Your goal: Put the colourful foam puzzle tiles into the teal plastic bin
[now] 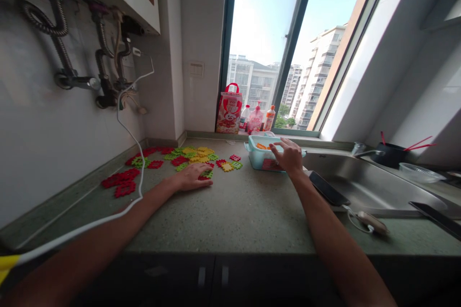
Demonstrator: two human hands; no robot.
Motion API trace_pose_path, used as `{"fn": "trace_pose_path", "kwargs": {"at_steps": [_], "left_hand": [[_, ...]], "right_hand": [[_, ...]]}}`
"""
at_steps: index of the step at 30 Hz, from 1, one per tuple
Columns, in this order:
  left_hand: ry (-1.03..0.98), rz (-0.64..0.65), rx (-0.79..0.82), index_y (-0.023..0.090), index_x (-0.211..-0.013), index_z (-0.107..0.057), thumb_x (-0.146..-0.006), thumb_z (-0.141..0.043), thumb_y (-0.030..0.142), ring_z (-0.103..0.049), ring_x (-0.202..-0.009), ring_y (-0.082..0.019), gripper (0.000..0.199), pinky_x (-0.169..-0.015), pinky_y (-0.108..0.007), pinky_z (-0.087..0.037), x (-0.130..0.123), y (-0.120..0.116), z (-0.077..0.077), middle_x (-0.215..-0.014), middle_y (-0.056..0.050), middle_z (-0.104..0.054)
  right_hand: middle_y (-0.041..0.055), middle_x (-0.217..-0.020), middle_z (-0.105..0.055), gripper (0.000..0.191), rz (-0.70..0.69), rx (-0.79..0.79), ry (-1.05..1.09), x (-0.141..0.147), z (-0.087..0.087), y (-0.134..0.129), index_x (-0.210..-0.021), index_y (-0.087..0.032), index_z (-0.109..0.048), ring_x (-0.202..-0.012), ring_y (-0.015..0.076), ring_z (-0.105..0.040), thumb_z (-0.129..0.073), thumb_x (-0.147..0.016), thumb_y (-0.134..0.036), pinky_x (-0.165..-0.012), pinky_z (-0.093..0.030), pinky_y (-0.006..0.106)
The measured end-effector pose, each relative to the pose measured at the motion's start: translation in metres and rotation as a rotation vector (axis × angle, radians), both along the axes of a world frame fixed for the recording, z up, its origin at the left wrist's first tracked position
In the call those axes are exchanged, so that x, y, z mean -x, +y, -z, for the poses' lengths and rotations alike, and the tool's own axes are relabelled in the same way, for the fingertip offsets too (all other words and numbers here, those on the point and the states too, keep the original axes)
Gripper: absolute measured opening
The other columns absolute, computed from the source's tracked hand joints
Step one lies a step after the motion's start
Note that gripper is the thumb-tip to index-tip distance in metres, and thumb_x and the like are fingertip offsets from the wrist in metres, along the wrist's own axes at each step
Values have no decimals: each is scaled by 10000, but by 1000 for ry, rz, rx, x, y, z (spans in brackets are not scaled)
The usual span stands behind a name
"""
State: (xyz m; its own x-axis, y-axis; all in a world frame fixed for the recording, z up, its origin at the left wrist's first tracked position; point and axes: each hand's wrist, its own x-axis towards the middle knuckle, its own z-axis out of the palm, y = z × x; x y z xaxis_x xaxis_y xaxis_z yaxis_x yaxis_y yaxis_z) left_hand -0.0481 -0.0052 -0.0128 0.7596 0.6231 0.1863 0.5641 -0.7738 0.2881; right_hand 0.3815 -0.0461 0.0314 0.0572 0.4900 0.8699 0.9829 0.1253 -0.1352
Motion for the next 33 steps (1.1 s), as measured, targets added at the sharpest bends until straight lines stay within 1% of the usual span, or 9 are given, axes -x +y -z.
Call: {"fn": "trace_pose_path", "kwargs": {"at_steps": [4, 7, 11, 14, 18, 21, 24, 28, 33], "left_hand": [[-1, -21, -7, 172, -1488, -568, -949, -627, 586, -473, -1474, -321, 682, -1236, -426, -324, 9, 10, 0, -1585, -170, -525], [-17, -21, 9, 157, -1481, -574, -916, -671, 513, -490, -1461, -328, 675, -1233, -433, -338, 13, 13, -2, -1583, -178, -525], [-7, -6, -19, 165, -1434, -624, -905, -631, 343, -520, -1433, -308, 558, -1229, -432, -353, 16, 16, -4, -1530, -154, -586], [15, -29, -62, 174, -1408, -653, -854, -574, 209, -529, -1425, -289, 561, -1224, -420, -367, 20, 20, -3, -1513, -138, -604], [37, -90, -131, 208, -1360, -690, -784, -561, 149, -566, -1380, -275, 594, -1196, -394, -395, 25, 23, -3, -1483, -109, -633], [75, -151, -193, 231, -1276, -728, -800, -585, 199, -623, -1282, -281, 498, -1121, -389, -440, 25, 19, -9, -1370, -99, -703], [123, -241, -236, 231, -1136, -762, -864, -630, 407, -672, -1147, -306, 351, -1047, -416, -454, 23, 13, -15, -1204, -118, -758], [161, -385, -254, 192, -1009, -783, -841, -626, 694, -695, -1052, -352, 552, -1026, -463, -430, 26, 17, -18, -1090, -174, -772], [232, -559, -284, 177, -918, -778, -889, -610, 583, -707, -1000, -344, 440, -1030, -482, -414, 38, 26, -17, -1006, -183, -785]], "right_hand": [[113, -1337, -712, 261, -265, -8, -104, 46, 5, -3, -1077, -224, -783, -1282, 304, -598, -576, -1017, -370, -1123, -468, 507], [90, -1373, -696, 318, -549, 202, -230, 91, 26, -1, -1295, -236, -715, -1275, 257, -614, -581, -1020, -322, -1121, -498, 437], [179, -1564, -531, 560, -521, 510, -227, 124, 60, 11, -1471, -197, -594, -1408, 321, -540, -680, -977, -445, -1173, -454, 496], [174, -1459, -625, 443, -531, 642, -212, 124, 71, 17, -1369, -203, -674, -1335, 308, -609, -621, -1018, -468, -1145, -475, 480], [111, -1214, -753, 305, -663, 616, -212, 121, 68, 15, -1231, -215, -744, -1147, 246, -705, -628, -1022, -403, -1062, -529, 393], [102, -1227, -752, 234, -735, 558, -225, 128, 64, 6, -1158, -244, -785, -1159, 245, -707, -656, -1002, -361, -1048, -542, 398], [118, -1326, -721, 197, -786, 522, -244, 139, 61, -4, -1118, -274, -815, -1253, 283, -672, -712, -954, -312, -1081, -532, 459], [94, -1305, -739, 229, -900, 511, -241, 149, 58, -13, -1092, -292, -825, -1232, 261, -691, -727, -906, -199, -1081, -544, 449], [55, -1140, -796, 182, -1036, 505, -229, 155, 53, -18, -1065, -288, -811, -1106, 219, -741, -788, -885, -277, -1025, -576, 385]]}}
